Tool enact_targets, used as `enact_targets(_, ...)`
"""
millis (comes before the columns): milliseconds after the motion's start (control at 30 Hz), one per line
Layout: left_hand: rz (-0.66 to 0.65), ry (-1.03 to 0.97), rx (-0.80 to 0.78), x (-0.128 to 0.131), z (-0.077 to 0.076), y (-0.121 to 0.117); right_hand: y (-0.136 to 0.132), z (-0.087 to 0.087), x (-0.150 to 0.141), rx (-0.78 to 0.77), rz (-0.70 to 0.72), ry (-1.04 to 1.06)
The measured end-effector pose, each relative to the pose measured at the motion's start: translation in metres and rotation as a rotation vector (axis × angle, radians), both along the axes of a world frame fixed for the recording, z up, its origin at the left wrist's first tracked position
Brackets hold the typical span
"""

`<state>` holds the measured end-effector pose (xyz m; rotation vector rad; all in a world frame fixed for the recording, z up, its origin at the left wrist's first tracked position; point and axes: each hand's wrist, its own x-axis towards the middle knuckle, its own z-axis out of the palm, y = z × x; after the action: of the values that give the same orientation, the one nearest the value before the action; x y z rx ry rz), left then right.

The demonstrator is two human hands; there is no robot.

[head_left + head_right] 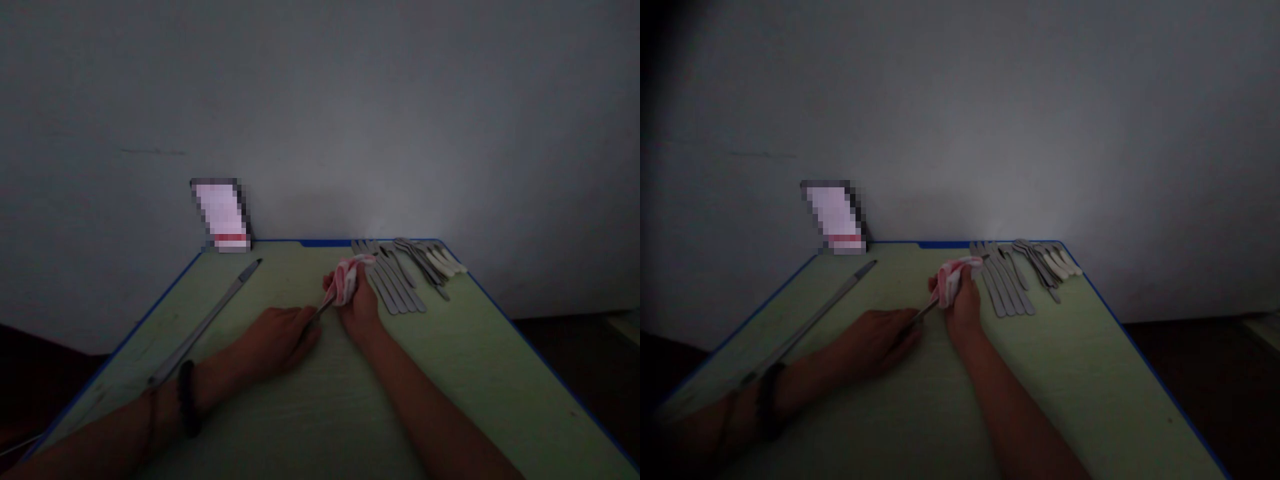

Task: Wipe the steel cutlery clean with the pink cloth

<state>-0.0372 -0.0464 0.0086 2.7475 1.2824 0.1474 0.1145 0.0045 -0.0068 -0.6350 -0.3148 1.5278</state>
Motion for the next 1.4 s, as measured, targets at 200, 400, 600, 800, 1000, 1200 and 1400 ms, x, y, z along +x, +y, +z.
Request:
enact_targets(200, -0.030, -0.110, -0.097, -0.007, 0.000, 0.004, 0.013, -0.004, 0.018, 0.026, -0.145, -0.027)
enact_targets(400, 0.081, -0.345, -0.304, -0.011, 0.001, 0.008, 0.011, -0.004, 0.022, 0.109, -0.180, -0.096)
enact_targets(600, 0.089, -0.491, -0.312, -0.011, -0.001, 0.010, -0.017, -0.008, -0.009, 0.184, 0.047, -0.583)
enact_targets(800, 0.103, -0.512, -0.322, -0.011, -0.002, 0.012, -0.027, -0.005, -0.015, 0.161, 0.092, -0.735)
enact_targets(1000, 0.107, -0.440, -0.278, -0.010, 0.001, 0.009, -0.012, -0.018, -0.007, 0.173, 0.073, -0.653)
enact_targets(1200, -0.005, -0.280, -0.215, -0.010, 0.004, 0.003, 0.013, -0.005, 0.027, 0.136, -0.165, -0.310)
enact_targets(1400, -0.029, -0.217, -0.159, -0.010, 0.004, 0.001, 0.013, 0.001, 0.030, 0.103, -0.267, -0.262)
